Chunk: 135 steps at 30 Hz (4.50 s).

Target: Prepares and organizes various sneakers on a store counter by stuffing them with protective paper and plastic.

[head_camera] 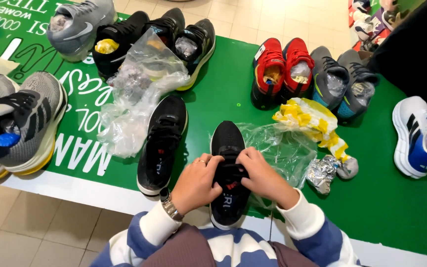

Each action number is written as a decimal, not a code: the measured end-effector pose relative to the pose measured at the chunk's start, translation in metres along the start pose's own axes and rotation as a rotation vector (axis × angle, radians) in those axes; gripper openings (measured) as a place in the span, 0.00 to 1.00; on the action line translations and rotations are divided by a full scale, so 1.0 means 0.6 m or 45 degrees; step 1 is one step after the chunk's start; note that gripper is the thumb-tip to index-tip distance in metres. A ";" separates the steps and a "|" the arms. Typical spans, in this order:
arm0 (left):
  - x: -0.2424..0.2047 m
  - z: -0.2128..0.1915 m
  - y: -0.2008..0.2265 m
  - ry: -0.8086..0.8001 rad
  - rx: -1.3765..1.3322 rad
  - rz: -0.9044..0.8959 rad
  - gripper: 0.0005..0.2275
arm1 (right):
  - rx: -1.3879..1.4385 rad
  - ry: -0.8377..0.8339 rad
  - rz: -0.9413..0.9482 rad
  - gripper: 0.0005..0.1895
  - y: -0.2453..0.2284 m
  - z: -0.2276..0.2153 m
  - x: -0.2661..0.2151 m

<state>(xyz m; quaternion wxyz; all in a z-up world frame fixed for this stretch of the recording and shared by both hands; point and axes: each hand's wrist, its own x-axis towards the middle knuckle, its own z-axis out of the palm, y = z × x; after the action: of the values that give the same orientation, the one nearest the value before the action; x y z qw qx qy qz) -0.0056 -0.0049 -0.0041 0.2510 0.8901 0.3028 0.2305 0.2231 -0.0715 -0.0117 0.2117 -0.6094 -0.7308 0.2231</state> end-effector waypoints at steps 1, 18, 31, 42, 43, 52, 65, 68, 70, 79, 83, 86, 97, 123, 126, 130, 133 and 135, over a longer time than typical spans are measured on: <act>-0.003 0.000 -0.001 -0.006 0.007 -0.034 0.26 | 0.134 -0.014 0.001 0.21 0.015 0.002 -0.002; 0.018 0.023 0.010 -0.038 0.105 -0.007 0.17 | 0.165 -0.121 -0.010 0.13 0.032 0.011 0.062; 0.016 0.012 0.008 -0.058 -0.012 -0.131 0.19 | 0.162 0.172 0.091 0.33 -0.058 -0.042 -0.010; 0.002 -0.018 -0.010 -0.152 0.009 -0.118 0.13 | -0.020 0.270 0.356 0.38 -0.022 -0.001 -0.082; 0.005 -0.023 -0.008 -0.164 0.013 -0.135 0.14 | 0.028 0.292 0.340 0.38 -0.024 -0.002 -0.080; 0.054 -0.007 0.054 0.096 0.615 0.450 0.05 | 0.111 0.327 0.106 0.37 -0.020 -0.033 -0.028; 0.120 -0.043 0.074 -0.092 0.550 0.655 0.05 | 0.127 0.127 -0.146 0.26 -0.055 0.023 -0.119; 0.087 -0.114 0.085 -0.033 0.322 0.578 0.11 | 0.066 0.194 -0.193 0.21 -0.028 -0.009 -0.115; 0.059 -0.175 0.079 -0.089 0.201 0.505 0.17 | 0.066 0.218 -0.239 0.21 -0.011 -0.050 -0.108; -0.092 -0.151 -0.197 -0.495 0.348 -0.001 0.31 | -0.047 0.209 -0.054 0.27 0.007 -0.144 -0.078; -0.069 -0.161 -0.070 -0.367 0.568 0.065 0.14 | 0.088 0.339 -0.082 0.29 -0.062 -0.127 -0.055; -0.057 -0.112 0.015 -0.138 0.387 0.258 0.16 | 0.290 0.319 0.076 0.24 -0.096 -0.064 -0.023; -0.090 -0.086 -0.025 -0.192 0.416 0.482 0.18 | -0.139 0.164 0.071 0.13 -0.085 0.070 0.044; 0.011 -0.106 0.008 -0.064 0.507 0.021 0.06 | -0.026 0.338 -0.130 0.15 -0.094 0.056 0.018; -0.003 -0.086 -0.006 -0.048 0.521 -0.179 0.09 | -0.034 0.331 -0.176 0.16 -0.095 0.056 0.016; -0.013 -0.085 -0.009 -0.134 0.504 -0.127 0.15 | 0.012 0.270 -0.202 0.16 -0.104 0.013 0.009; -0.018 -0.081 -0.016 -0.217 0.482 -0.055 0.16 | 0.043 0.485 -0.111 0.16 -0.082 -0.067 -0.003; -0.016 -0.079 -0.019 -0.216 0.488 -0.043 0.13 | -0.203 0.695 0.116 0.17 0.001 -0.122 -0.010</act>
<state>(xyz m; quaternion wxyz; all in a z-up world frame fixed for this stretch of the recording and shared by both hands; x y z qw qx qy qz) -0.0440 0.0109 0.0230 0.1053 0.9325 0.3338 0.0886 0.2673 -0.0725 0.0470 0.3418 -0.6938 -0.6339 0.0021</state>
